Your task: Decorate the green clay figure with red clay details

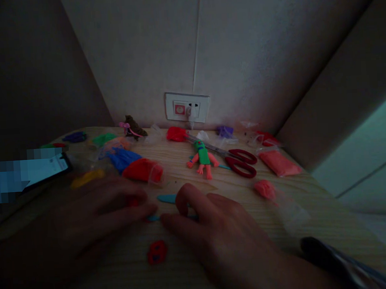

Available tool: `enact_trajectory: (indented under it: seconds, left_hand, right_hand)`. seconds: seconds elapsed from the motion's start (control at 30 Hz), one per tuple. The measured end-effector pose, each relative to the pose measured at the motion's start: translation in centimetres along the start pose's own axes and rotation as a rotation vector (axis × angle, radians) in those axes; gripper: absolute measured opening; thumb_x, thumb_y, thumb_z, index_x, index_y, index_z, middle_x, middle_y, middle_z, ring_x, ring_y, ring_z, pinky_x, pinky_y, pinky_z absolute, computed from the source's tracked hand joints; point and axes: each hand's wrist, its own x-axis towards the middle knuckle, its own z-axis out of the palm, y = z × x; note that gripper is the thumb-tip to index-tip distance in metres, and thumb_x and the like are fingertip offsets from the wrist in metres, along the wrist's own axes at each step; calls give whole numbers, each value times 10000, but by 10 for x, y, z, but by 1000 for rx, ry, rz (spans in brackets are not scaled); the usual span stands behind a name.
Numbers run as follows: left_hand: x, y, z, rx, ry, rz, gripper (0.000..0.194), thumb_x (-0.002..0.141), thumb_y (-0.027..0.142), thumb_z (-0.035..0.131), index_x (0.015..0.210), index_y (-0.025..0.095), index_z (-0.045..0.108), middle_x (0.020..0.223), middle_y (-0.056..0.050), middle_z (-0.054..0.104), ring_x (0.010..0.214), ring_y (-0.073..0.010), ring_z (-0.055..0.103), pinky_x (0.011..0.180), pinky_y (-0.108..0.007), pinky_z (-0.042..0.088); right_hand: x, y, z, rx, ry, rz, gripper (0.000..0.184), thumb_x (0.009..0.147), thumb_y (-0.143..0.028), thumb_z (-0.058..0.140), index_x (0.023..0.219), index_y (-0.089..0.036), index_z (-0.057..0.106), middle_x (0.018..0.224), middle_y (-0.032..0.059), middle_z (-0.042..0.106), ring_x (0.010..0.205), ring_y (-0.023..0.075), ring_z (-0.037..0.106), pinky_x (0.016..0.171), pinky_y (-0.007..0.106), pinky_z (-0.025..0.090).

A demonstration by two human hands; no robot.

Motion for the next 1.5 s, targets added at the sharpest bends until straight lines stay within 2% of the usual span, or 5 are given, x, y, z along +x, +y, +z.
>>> enact_trajectory:
  seconds: [0.23,0.6,0.8,1.07,1.5]
  left_hand:
    - [-9,1,4,321,110,190,420,1019,119,224,1033,162,642,1030,-34,679,1027,-204,594,961,-391,489]
    - [-13,8,6,151,200,68,429,1008,124,207,1034,222,624,995,45,683,987,-117,637,956,-281,526]
    - [-15,10,5,282,72,222,414,930,32,263,1099,204,600,1058,41,686,1014,-135,637,1046,-331,467]
    - [-24,11,6,312,112,158,366,971,123,277,1171,175,579,1163,-14,676,1131,-183,563,1167,-337,295]
    - [-43,5,18,253,74,58,500,943,73,343,1415,191,456,1431,-27,556,1338,-168,461,1167,-308,318]
  right_hand:
    - [0,-1,-2,16,-1,13,340,792,-1,550,980,-239,705,881,21,657,658,125,614,533,203,470]
    - [0,-1,-3,24,33,4,351,808,6,481,943,-234,698,852,21,653,638,128,611,519,209,476]
    - [-1,-1,-2,29,13,6,323,780,4,544,937,-231,701,865,18,657,646,130,616,523,210,478]
    - [3,-3,-5,27,-16,12,353,786,12,534,972,-232,708,889,27,667,653,132,624,525,216,476]
    - [1,0,-3,70,-17,13,337,825,-17,508,1006,-220,707,874,34,641,648,137,605,522,225,460]
